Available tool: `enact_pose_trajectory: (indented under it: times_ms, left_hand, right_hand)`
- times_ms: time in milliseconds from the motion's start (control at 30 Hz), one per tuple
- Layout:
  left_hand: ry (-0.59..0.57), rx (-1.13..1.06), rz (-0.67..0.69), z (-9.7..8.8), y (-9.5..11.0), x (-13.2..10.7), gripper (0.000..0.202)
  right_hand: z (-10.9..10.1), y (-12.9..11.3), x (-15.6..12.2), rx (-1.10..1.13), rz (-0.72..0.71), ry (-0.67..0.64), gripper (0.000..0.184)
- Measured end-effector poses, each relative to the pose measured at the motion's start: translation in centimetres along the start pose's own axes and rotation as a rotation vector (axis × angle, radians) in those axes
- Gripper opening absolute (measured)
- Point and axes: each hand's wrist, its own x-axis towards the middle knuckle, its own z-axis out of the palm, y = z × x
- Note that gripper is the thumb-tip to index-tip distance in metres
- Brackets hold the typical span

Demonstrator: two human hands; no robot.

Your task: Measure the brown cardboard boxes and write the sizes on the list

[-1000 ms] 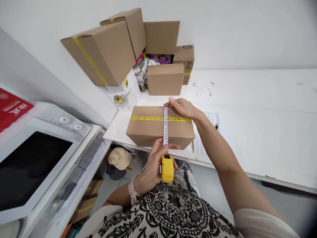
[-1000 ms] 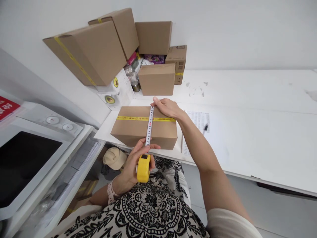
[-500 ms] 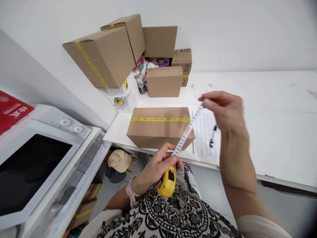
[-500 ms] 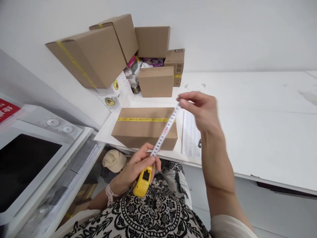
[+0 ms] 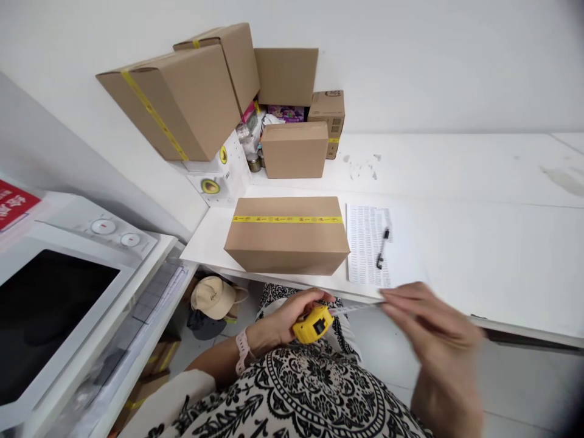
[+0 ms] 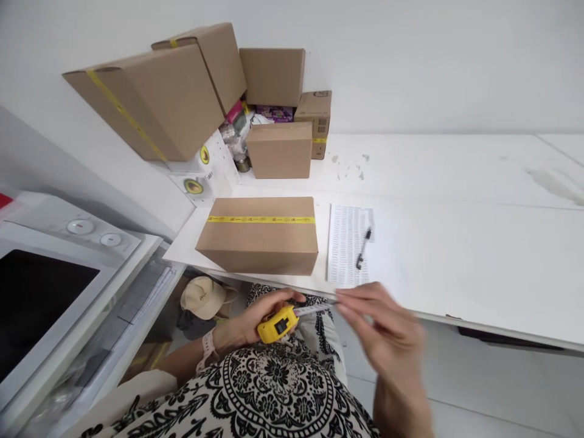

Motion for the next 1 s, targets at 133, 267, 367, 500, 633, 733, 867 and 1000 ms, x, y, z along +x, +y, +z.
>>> enact_pose_trajectory:
  times_ms: [133,267,367,500,633,733,867,1000]
  left_hand:
    - [0.06,-0.01,0.204,1.3,0.9,0.3,0.035]
    - [0.12,0.102,0.309,1.1,1.7,0.5,0.028]
    - [0.211,0.22,0.413,-0.1,2.2,1.9,0.025]
    - [0.475,0.542,0.61,-2.2,4.2,5.3,0.027]
    - [0.631,0.77,0.676,-4.2,7.9,9.1,0.019]
    - [0.704,0.99,0.671,-5.1,10.3,11.3,0.009]
    - [0.764,1.237,0.619,-5.4,11.7,13.4,0.009]
    - [0.805,1.386,0.615,-5.7,11.9,14.7,0.015]
  right_hand:
    - [5.6,-0.2,-0.5,0.055,-0.081,-0.119,0.045]
    - [5.4,2.1,-1.2,-0.038,0.032,0.056,0.027]
    - [2.8,6.5,-0.4,-0.242,0.348,0.316,0.019]
    - [0.0,13.0,2.4,-0.544,0.696,0.31,0.027]
    - [-0.4,16.6,5.2,-0.717,0.816,0.073,0.035]
    - [0.4,17.5,6.6,-0.798,0.844,-0.051,0.046]
    - [1.2,18.0,7.7,-0.869,0.792,-0.18,0.05]
    - [1.0,19.1,8.3,-0.863,0.714,-0.268,0.038]
